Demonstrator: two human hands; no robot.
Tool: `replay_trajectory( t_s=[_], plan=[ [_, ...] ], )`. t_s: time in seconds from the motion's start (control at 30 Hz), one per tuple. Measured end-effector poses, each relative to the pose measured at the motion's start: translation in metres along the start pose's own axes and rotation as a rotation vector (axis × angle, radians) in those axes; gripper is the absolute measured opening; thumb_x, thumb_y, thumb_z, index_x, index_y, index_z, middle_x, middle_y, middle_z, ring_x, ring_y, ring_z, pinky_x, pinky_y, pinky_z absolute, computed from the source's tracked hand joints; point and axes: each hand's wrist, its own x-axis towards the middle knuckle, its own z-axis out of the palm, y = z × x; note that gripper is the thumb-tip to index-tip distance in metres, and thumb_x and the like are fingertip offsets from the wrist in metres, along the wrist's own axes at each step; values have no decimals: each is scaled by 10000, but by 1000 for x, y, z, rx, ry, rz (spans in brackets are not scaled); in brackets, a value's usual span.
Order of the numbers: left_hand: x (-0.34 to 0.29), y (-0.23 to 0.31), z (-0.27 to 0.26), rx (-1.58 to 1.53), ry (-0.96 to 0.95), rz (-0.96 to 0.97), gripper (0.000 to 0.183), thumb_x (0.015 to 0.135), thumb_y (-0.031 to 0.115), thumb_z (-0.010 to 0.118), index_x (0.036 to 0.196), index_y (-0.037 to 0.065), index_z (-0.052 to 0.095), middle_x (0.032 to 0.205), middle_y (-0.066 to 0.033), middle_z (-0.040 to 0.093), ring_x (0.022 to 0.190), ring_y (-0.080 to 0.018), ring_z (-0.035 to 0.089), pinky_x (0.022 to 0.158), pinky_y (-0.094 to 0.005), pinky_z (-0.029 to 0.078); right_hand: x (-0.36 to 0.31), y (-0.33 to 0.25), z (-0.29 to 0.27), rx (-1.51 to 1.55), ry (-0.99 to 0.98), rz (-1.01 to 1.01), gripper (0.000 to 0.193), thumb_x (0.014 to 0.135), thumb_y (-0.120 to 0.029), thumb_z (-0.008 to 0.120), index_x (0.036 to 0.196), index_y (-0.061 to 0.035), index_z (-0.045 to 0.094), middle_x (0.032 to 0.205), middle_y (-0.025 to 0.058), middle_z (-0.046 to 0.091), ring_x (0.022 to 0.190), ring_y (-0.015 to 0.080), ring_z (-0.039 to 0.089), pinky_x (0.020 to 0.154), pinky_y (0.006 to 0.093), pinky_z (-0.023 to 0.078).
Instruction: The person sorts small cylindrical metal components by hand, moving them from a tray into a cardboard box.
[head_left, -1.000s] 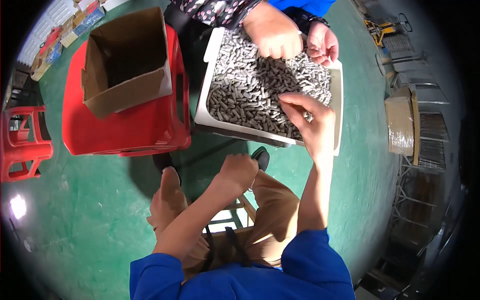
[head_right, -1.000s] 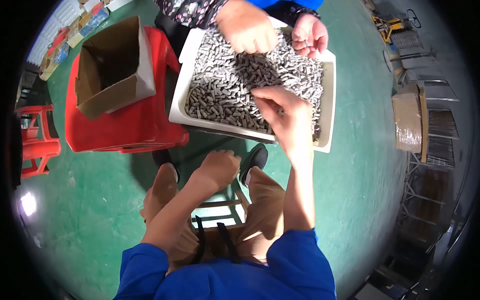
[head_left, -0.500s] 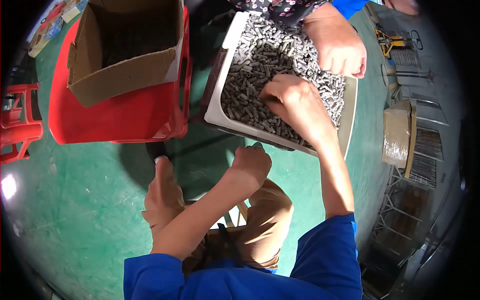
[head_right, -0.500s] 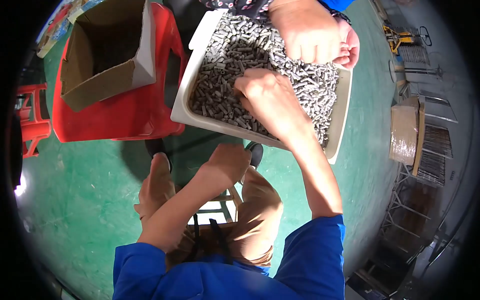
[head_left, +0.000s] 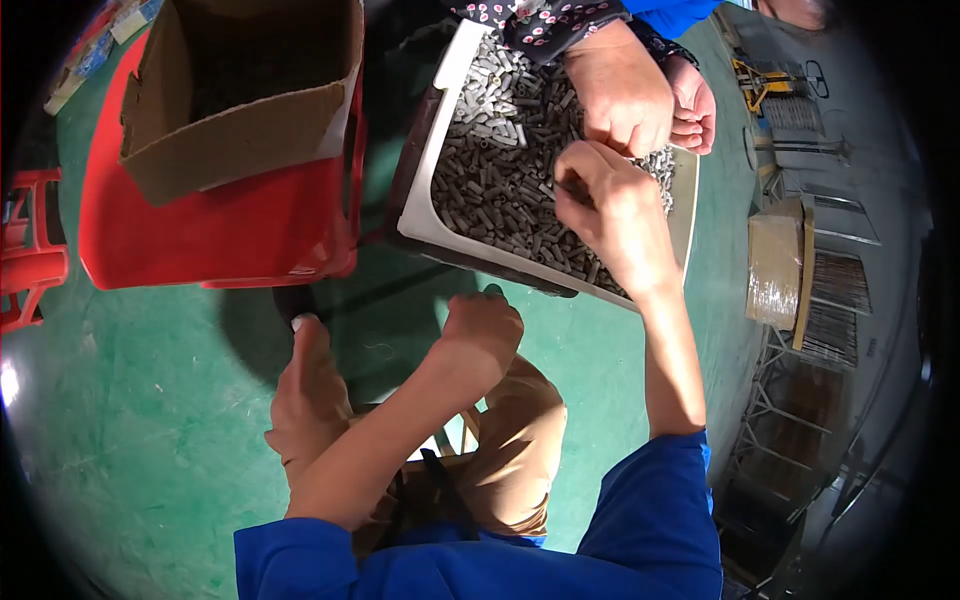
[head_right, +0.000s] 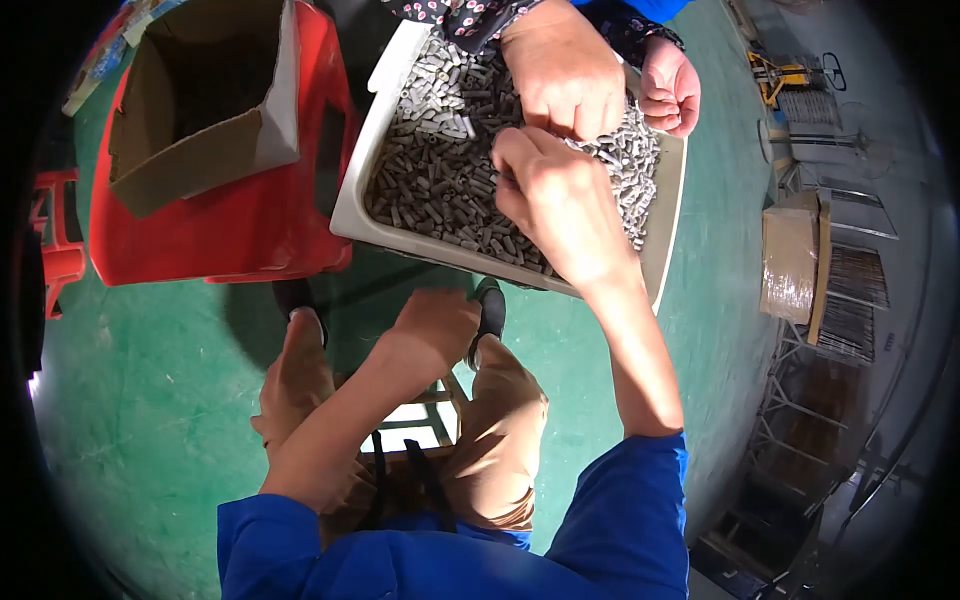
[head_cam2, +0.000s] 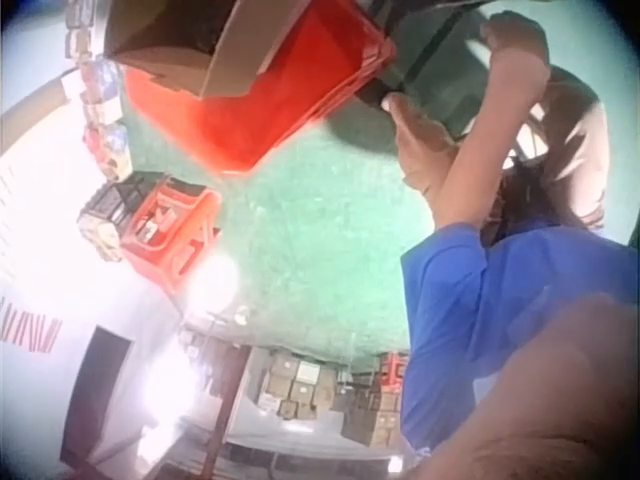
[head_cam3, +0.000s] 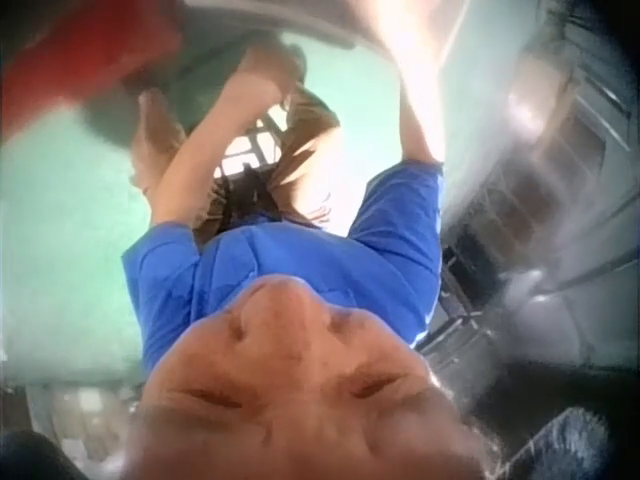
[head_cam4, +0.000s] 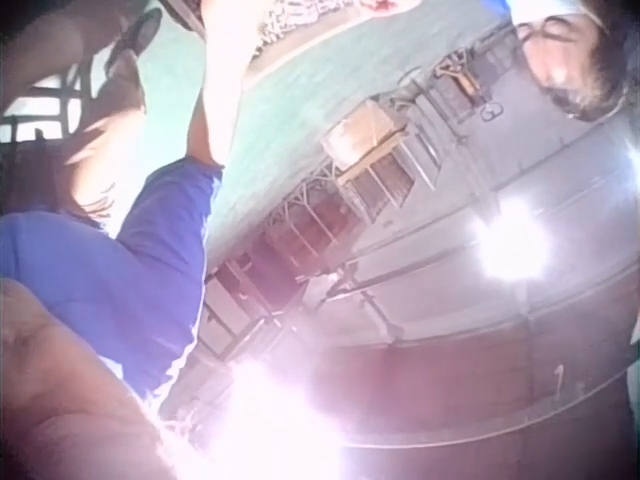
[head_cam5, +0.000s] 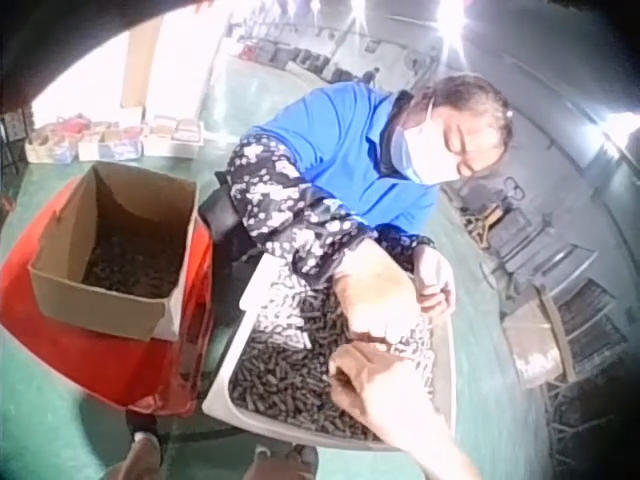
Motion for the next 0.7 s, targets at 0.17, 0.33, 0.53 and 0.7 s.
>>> replay_trajectory(
  t_s=[0.17, 0.33, 0.53, 0.7],
  plan=[
    [-5, 3, -11, 16, -48, -42, 152, 767, 111, 583, 901, 63, 636, 932, -105, 625, 936, -243, 606, 788, -368, 468, 17, 4, 15, -105, -41, -133, 225, 674, 34, 665, 881, -26, 602, 835, 96, 598, 700, 283, 610, 627, 350, 495],
    [-6, 3, -17, 9, -110, -51, 158, 761, 108, 599, 908, 63, 636, 943, -107, 625, 937, -241, 605, 800, -369, 462, 23, 4, 25, -223, -137, -137, 234, 671, -7, 691, 893, -31, 620, 823, 92, 588, 714, 294, 610, 631, 367, 504],
    [-6, 3, -19, 22, -125, -42, 172, 760, 99, 602, 924, 55, 626, 958, -109, 619, 948, -242, 597, 810, -369, 457, 27, -12, 34, -479, -67, -263, 99, 606, 9, 590, 695, -20, 556, 654, 134, 565, 588, 250, 628, 487, 335, 488],
    [-1, 6, -23, 32, -207, -74, 456, 615, 173, 788, 1036, 90, 631, 1069, -67, 601, 1007, -210, 575, 796, -329, 462, 29, -16, 33, -562, -118, -198, 128, 589, 2, 614, 704, -22, 561, 682, 137, 590, 599, 233, 643, 483, 319, 506]
  ],
)
